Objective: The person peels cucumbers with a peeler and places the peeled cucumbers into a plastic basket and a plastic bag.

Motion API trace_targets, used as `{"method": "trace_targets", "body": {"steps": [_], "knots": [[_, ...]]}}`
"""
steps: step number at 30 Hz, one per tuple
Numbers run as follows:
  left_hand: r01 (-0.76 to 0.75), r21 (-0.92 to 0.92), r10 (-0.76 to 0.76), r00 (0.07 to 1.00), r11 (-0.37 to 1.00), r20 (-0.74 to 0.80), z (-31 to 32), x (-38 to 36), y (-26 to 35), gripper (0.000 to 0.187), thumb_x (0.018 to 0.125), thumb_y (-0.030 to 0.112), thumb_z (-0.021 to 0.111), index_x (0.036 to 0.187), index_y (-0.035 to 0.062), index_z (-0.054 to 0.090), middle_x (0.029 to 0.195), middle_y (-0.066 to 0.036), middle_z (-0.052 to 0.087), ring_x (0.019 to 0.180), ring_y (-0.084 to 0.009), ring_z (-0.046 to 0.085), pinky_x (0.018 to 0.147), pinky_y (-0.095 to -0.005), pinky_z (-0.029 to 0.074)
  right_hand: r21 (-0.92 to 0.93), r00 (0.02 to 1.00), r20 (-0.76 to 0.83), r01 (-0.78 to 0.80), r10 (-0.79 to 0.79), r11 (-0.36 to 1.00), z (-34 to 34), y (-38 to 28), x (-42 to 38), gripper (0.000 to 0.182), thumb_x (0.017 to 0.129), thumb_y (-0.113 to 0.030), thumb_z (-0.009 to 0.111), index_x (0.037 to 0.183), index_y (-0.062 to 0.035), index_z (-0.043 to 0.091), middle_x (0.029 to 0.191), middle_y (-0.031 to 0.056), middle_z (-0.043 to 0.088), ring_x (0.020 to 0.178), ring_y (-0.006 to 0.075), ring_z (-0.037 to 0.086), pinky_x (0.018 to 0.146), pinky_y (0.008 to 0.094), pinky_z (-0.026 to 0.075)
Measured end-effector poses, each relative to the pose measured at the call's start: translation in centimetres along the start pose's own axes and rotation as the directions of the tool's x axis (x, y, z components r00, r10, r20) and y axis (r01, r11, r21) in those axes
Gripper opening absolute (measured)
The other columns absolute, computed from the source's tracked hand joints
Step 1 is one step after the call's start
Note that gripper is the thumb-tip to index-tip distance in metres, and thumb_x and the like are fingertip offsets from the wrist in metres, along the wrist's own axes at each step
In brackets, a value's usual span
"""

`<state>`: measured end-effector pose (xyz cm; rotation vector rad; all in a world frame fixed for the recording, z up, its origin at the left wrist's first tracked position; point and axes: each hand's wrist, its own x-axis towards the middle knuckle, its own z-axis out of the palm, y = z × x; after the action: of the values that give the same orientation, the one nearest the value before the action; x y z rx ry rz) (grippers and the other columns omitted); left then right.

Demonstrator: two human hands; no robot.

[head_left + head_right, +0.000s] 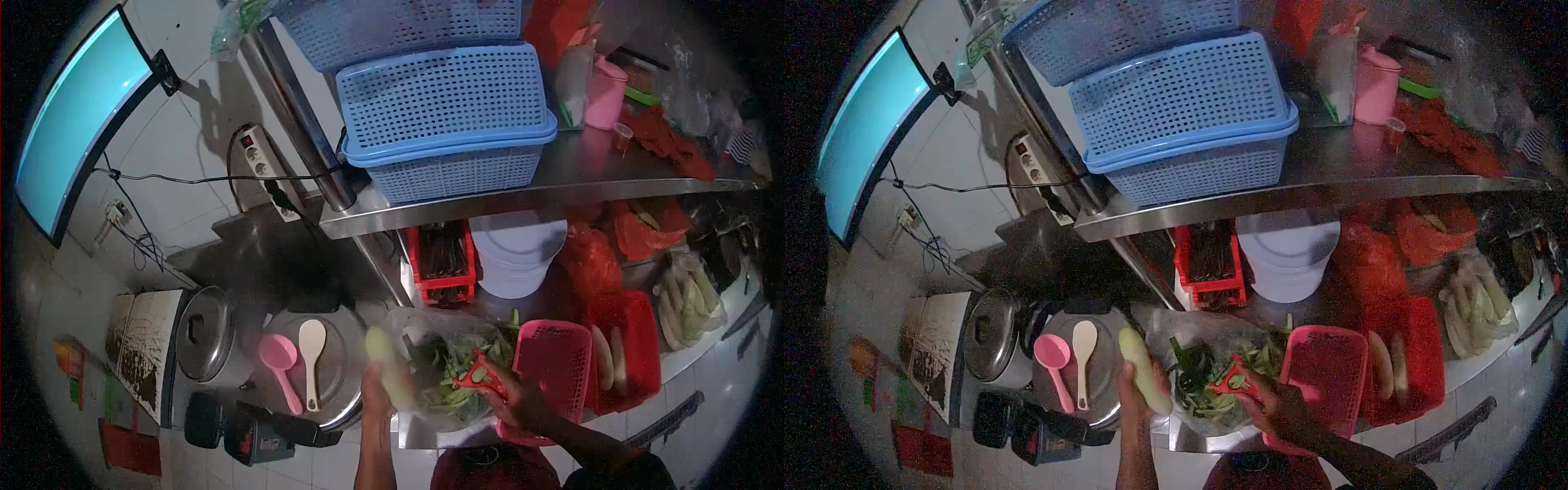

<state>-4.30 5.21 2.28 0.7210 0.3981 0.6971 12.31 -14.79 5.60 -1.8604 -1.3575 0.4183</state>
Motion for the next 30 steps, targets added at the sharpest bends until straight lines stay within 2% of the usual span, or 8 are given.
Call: {"method": "trace_targets", "body": {"steps": [4,8,12,14,17,21,27,30], "knots": [[-0.092,0.598,0.148,0.988,0.796,-0.044,0.2,-1.0,-0.2,0.027,0.083,0.022,0.06,0.1,0.0033,0.052,0.083,-0.004,0.056,0.063,-0.0134,0.056,0.051,-0.0277,0.047,0.17,0.894,0.181,-0.439,0.41,0.882,-1.9,-0.8,-0.3,0.051,0.088,-0.026,0.057,0.132,-0.0076,0.039,0.09,0.016,0.062,0.071,0.0278,0.063,0.062,0.0376,0.049],[0.13,0.34,-0.051,0.972,0.931,-0.231,-1.0,-1.8,1.0,0.037,0.086,0.037,0.053,0.092,0.0011,0.047,0.064,-0.008,0.051,0.045,-0.0175,0.051,0.04,-0.028,0.043,0.149,0.772,-0.306,-0.539,0.557,0.829,-1.2,6.6,-7.1,0.047,0.09,-0.027,0.053,0.128,-0.0027,0.04,0.092,0.02,0.06,0.088,0.027,0.059,0.078,0.0397,0.045],[0.201,0.269,-0.159,0.973,0.942,-0.17,0.4,-2.2,0.9,0.035,0.085,0.031,0.054,0.1,0.0004,0.046,0.067,-0.01,0.052,0.046,-0.018,0.051,0.041,-0.0302,0.045,0.12,0.589,-0.744,-0.347,0.316,0.93,-5.9,9.1,-10.5,0.043,0.088,-0.006,0.051,0.128,0.0009,0.04,0.077,0.0031,0.053,0.066,0.0112,0.047,0.059,0.028,0.04],[0.261,0.211,-0.23,0.96,0.942,-0.16,0.9,-1.7,0.0,0.035,0.085,0.029,0.054,0.104,0.0007,0.046,0.069,-0.01,0.052,0.047,-0.0181,0.052,0.042,-0.0306,0.045,-0.093,0.573,-0.801,-0.403,0.172,0.911,-7.0,12.0,-13.0,0.047,0.087,-0.005,0.052,0.131,0.0019,0.037,0.076,0.0029,0.052,0.066,0.0121,0.046,0.059,0.0288,0.039],[0.383,0.201,-0.35,0.919,0.901,-0.183,5.0,-1.2,-1.8,0.041,0.084,0.023,0.055,0.116,0.0016,0.041,0.073,-0.01,0.053,0.053,-0.0182,0.054,0.045,-0.0307,0.047,0.196,0.503,-0.769,-0.401,0.394,0.895,-9.6,14.8,-17.2,0.049,0.084,-0.009,0.056,0.128,0.0021,0.038,0.091,0.01,0.059,0.084,0.0177,0.055,0.073,0.0309,0.044],[0.403,0.308,-0.403,0.913,0.862,-0.068,8.9,-0.4,-6.6,0.04,0.088,0.021,0.054,0.12,0.0043,0.038,0.077,-0.01,0.054,0.054,-0.0183,0.055,0.047,-0.0301,0.048,-0.063,0.656,-0.67,-0.517,0.347,0.854,-13.7,16.2,-17.8,0.058,0.076,-0.007,0.058,0.13,0.0002,0.036,0.11,0.0232,0.057,0.099,0.0381,0.056,0.083,0.0416,0.045],[0.468,0.331,-0.5,0.866,0.82,0.013,16.5,-0.2,-13.4,0.034,0.089,0.02,0.052,0.118,0.0073,0.04,0.074,-0.008,0.054,0.054,-0.0177,0.055,0.047,-0.0299,0.049,-0.078,0.514,-0.725,-0.723,0.458,0.687,-13.6,26.5,-19.6,0.048,0.076,-0.007,0.057,0.121,-0.0001,0.043,0.105,0.0256,0.057,0.098,0.043,0.054,0.082,0.0468,0.045],[0.471,0.251,-0.47,0.88,0.845,-0.069,20.5,-0.4,-16.7,0.029,0.09,0.018,0.05,0.115,0.0073,0.041,0.075,-0.008,0.054,0.057,-0.0185,0.056,0.048,-0.0324,0.05,-0.15,0.67,-0.654,-0.571,0.352,0.807,-13.0,31.0,-20.4,0.051,0.076,-0.013,0.059,0.122,0.0002,0.04,0.107,0.0275,0.054,0.101,0.0446,0.051,0.082,0.0486,0.044]]}}
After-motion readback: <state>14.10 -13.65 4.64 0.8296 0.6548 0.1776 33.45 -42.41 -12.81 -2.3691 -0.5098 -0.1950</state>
